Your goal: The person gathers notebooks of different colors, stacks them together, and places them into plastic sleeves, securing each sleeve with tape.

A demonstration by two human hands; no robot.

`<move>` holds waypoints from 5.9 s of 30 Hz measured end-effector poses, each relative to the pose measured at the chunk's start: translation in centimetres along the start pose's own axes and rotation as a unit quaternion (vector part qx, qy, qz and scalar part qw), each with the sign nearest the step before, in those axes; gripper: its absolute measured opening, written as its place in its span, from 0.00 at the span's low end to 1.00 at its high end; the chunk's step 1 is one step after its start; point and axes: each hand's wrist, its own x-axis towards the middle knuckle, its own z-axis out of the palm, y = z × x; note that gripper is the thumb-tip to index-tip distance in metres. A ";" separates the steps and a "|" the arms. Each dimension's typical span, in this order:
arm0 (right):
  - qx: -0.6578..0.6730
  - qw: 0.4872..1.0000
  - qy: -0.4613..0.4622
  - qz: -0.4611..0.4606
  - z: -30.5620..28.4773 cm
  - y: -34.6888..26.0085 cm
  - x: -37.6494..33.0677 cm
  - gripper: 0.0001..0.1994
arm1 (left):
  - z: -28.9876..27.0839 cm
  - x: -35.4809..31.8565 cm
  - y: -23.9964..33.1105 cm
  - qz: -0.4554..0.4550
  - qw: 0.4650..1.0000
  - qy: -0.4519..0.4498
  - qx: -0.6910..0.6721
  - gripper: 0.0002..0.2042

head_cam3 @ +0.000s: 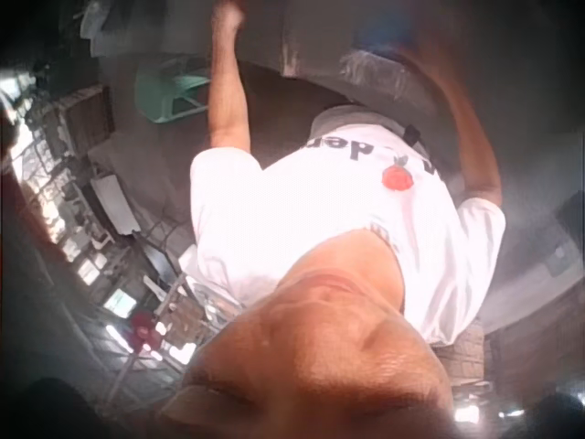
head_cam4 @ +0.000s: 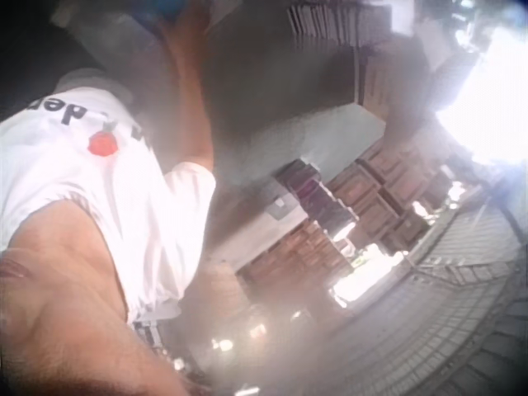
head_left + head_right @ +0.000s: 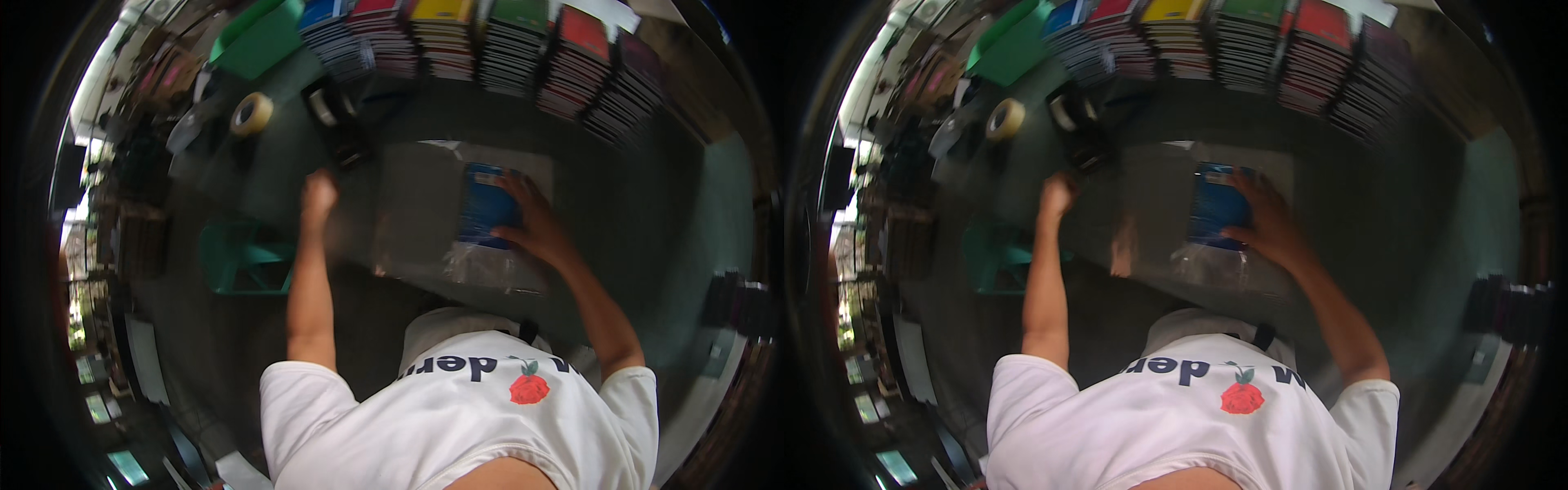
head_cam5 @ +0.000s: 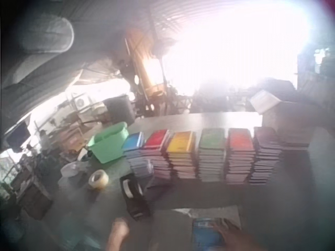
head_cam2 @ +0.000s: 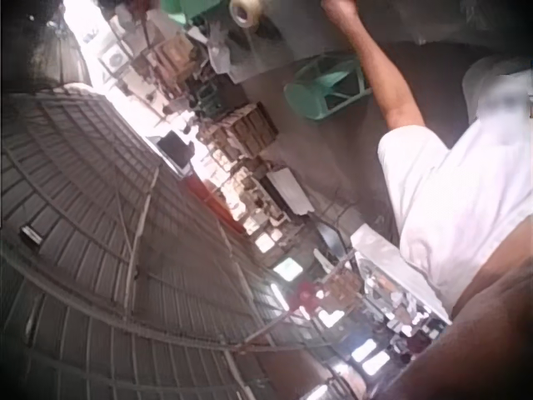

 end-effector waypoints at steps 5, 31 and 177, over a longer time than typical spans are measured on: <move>0.032 0.999 0.016 -0.016 0.7 1.3 0.1 0.50 | -4.3 -1.3 20.8 0.083 0.926 -0.303 -0.209 0.14; 0.254 0.954 0.157 0.027 -0.5 -0.1 -3.7 0.43 | -0.9 -5.3 23.6 0.222 0.819 -0.288 -0.444 0.47; 0.367 0.901 0.230 -0.030 0.6 -1.2 -1.6 0.27 | 0.3 -3.9 25.3 0.244 0.698 -0.193 -0.644 0.32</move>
